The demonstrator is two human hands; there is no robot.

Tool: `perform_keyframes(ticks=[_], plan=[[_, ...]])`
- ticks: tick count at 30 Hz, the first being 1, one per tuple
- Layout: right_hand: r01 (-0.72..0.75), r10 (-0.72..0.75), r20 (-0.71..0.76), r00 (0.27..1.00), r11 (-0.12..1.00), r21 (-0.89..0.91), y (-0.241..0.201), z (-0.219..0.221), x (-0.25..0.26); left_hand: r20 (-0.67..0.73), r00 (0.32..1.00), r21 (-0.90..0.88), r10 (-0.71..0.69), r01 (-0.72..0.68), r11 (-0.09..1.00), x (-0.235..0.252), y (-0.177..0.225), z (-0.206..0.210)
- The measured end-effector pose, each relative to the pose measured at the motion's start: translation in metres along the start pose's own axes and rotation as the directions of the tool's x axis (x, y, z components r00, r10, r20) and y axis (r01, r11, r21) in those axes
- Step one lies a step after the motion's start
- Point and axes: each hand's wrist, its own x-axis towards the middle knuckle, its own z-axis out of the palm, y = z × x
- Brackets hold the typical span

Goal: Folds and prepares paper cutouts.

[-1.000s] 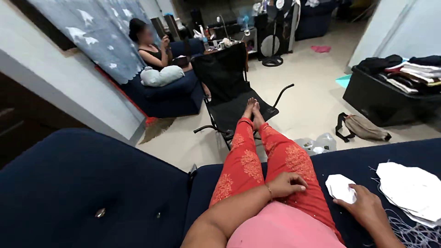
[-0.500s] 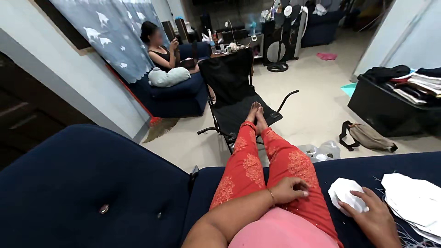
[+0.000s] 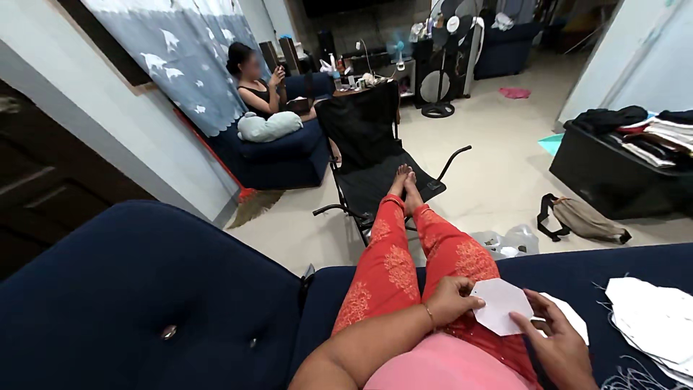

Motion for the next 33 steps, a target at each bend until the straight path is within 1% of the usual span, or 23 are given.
perform_keyframes(ticks=[2,3,7,9,12,14,16,17,18,20,22,23,25,28,30,33], plan=[[-0.122,0.125,-0.023,0.992,0.985,0.122,0.0,-0.001,0.0,-0.004,1.0,0.021,-0.018,0.018,1.0,-0.001,0.002,-0.001],[-0.144,0.148,-0.016,0.989,0.977,0.158,-0.001,-0.002,0.0,-0.004,1.0,0.036,-0.023,0.023,0.999,-0.001,0.001,-0.001],[-0.118,0.129,-0.051,0.99,0.975,0.188,-0.006,-0.004,0.001,-0.006,1.0,0.077,-0.002,0.002,0.997,0.002,-0.002,-0.001],[-0.06,0.064,-0.042,0.997,0.993,0.102,-0.004,-0.004,0.003,-0.013,0.999,0.081,0.041,-0.04,0.996,0.003,-0.002,-0.001],[0.147,-0.142,0.046,0.989,0.983,-0.107,0.004,-0.005,0.003,0.012,0.994,0.11,0.111,-0.112,0.988,-0.002,0.003,-0.001],[0.233,-0.225,0.066,0.972,0.958,-0.165,0.005,-0.003,0.003,0.042,0.992,0.132,0.12,-0.125,0.983,-0.006,0.007,0.003],[0.256,-0.252,0.046,0.967,0.95,-0.177,0.004,-0.002,0.004,0.057,0.991,0.152,0.12,-0.128,0.98,-0.007,0.009,0.003],[0.234,-0.232,0.03,0.972,0.959,-0.161,0.003,-0.003,0.005,0.061,0.991,0.155,0.118,-0.127,0.98,-0.007,0.01,0.002],[0.18,-0.179,0.016,0.984,0.975,-0.127,0.001,-0.004,0.005,0.063,0.991,0.142,0.12,-0.128,0.981,-0.006,0.01,0.001],[0.013,-0.014,-0.009,1.0,0.999,-0.03,-0.007,-0.006,0.004,0.055,0.989,0.093,0.137,-0.142,0.986,-0.005,0.005,0.001],[-0.105,0.105,-0.005,0.994,0.992,0.068,-0.008,-0.006,0.004,0.028,0.991,0.042,0.131,-0.132,0.99,-0.004,0.002,0.001],[-0.134,0.135,0.005,0.991,0.984,0.117,-0.008,-0.006,0.003,0.019,0.993,0.024,0.12,-0.12,0.992,-0.004,0.001,0.0],[-0.171,0.169,0.029,0.985,0.96,0.223,-0.009,-0.004,0.003,0.016,0.995,0.008,0.101,-0.101,0.995,-0.004,0.001,0.0],[-0.199,0.194,0.048,0.98,0.921,0.336,-0.011,-0.002,0.001,0.055,0.997,0.023,0.05,-0.052,0.998,-0.003,-0.001,0.003],[-0.19,0.188,0.041,0.981,0.915,0.357,-0.012,0.0,-0.001,0.087,0.996,0.027,0.032,-0.035,0.999,-0.002,-0.003,0.005],[-0.17,0.176,0.012,0.984,0.93,0.327,-0.012,0.001,0.0,0.118,0.993,0.079,-0.009,0.0,0.997,-0.001,0.002,0.004]])
